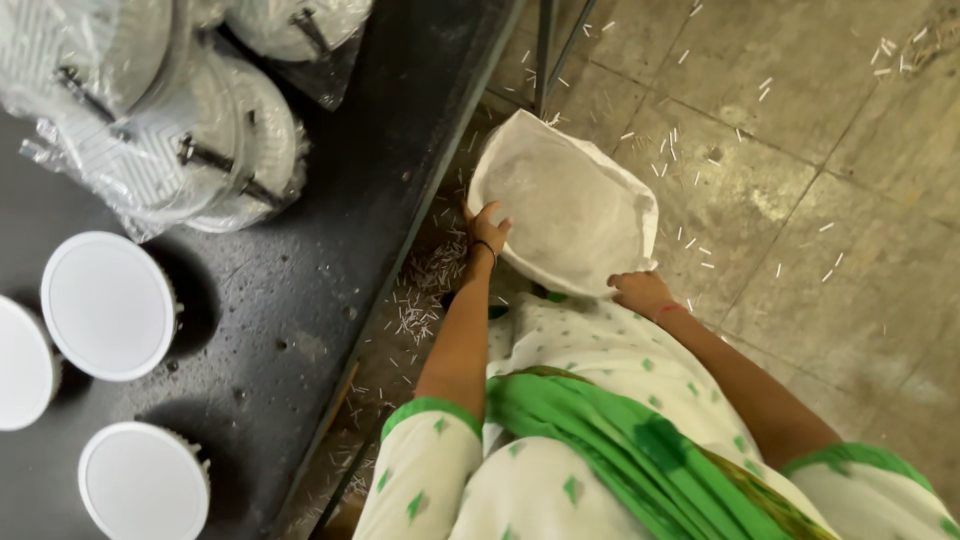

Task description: The person wraps round LED panel light fixtures in clear plastic sleeves at a workbench. They take a fixture, slide it into a plastic bag, fold and press the plastic closed, stack the wrapped fixtures on the bench, and occasionally reach into a cloth sack to retrieve more plastic sleeves.

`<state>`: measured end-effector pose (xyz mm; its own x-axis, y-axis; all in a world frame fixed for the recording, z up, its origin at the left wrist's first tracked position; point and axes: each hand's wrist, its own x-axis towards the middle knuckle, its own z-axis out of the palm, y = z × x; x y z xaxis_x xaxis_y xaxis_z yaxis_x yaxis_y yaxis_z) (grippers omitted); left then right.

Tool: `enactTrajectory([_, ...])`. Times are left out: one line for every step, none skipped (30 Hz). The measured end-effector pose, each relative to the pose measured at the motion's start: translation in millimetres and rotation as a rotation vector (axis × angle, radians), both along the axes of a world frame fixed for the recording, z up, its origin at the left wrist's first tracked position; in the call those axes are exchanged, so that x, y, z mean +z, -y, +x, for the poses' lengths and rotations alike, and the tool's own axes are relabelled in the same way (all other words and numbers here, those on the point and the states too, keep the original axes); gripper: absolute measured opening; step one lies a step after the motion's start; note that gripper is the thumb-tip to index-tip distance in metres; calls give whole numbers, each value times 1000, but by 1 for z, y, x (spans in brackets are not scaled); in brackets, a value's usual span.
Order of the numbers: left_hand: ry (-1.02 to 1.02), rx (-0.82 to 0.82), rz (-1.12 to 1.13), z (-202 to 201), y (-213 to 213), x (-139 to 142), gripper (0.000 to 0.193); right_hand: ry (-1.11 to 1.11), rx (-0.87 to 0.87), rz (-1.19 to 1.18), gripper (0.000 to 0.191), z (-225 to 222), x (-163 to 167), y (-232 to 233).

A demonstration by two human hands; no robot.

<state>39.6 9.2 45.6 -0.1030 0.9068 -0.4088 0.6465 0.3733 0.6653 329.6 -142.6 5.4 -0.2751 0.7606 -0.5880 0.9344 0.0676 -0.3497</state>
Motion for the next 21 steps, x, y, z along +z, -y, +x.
enactTrajectory([-10, -1, 34, -1, -1, -5, 63, -24, 11, 28, 28, 3, 2, 4])
enactTrajectory([-18, -2, 67, -1, 0, -8, 73, -71, -64, 32, 26, 5, 5, 8])
enactTrajectory([-24, 0, 99, 2, 1, -10, 83, -117, -136, 35, 25, 9, 10, 12])
enactTrajectory([21, -57, 124, 9, -2, -12, 87, -161, -208, 43, 24, 12, 15, 12])
enactTrajectory([68, -116, 148, 19, -3, -11, 91, -190, -249, 75, 23, 15, 18, 9])
enactTrajectory([116, -175, 168, 29, -2, -9, 95, -218, -290, 104, 23, 17, 20, 0])
enactTrajectory([167, -227, 167, 42, 0, -5, 95, -244, -331, 132, 22, 22, 23, -9])
enactTrajectory([221, -277, 168, 57, 2, 1, 94, -276, -327, 185, 18, 30, 24, -24])
enactTrajectory([275, -328, 169, 70, 4, 12, 94, -309, -321, 238, 16, 37, 23, -42])
enactTrajectory([297, -361, 215, 80, 7, 27, 93, -244, -328, 246, 16, 46, 23, -61])
enactTrajectory([319, -394, 263, 89, 10, 45, 93, -179, -335, 255, 17, 56, 24, -81])
enactTrajectory([341, -426, 314, 97, 13, 67, 92, -139, -314, 235, 18, 68, 26, -103])
enactTrajectory([359, -394, 216, 101, 15, 91, 91, -100, -291, 215, 19, 80, 31, -123])
enactTrajectory([374, -361, 118, 99, 17, 116, 90, -78, -244, 232, 18, 91, 37, -141])
enactTrajectory([386, -326, 16, 94, 22, 143, 89, -59, -195, 245, 17, 99, 42, -152])
enactTrajectory([390, -316, 33, 89, 26, 168, 89, -1, -180, 158, 18, 105, 45, -162])
enactTrajectory([393, -304, 53, 82, 28, 192, 89, 56, -164, 75, 19, 109, 50, -173])
enactTrajectory([397, -288, 73, 77, 30, 213, 88, 115, -145, -8, 20, 111, 54, -182])
enactTrajectory([489, -256, 95, 72, 33, 231, 87, 189, -19, -41, 25, 109, 58, -188])
enactTrajectory([579, -221, 120, 67, 35, 246, 85, 264, 110, -72, 30, 105, 61, -192])
enactTrajectory([668, -186, 147, 63, 36, 257, 84, 338, 240, -102, 35, 100, 63, -197])
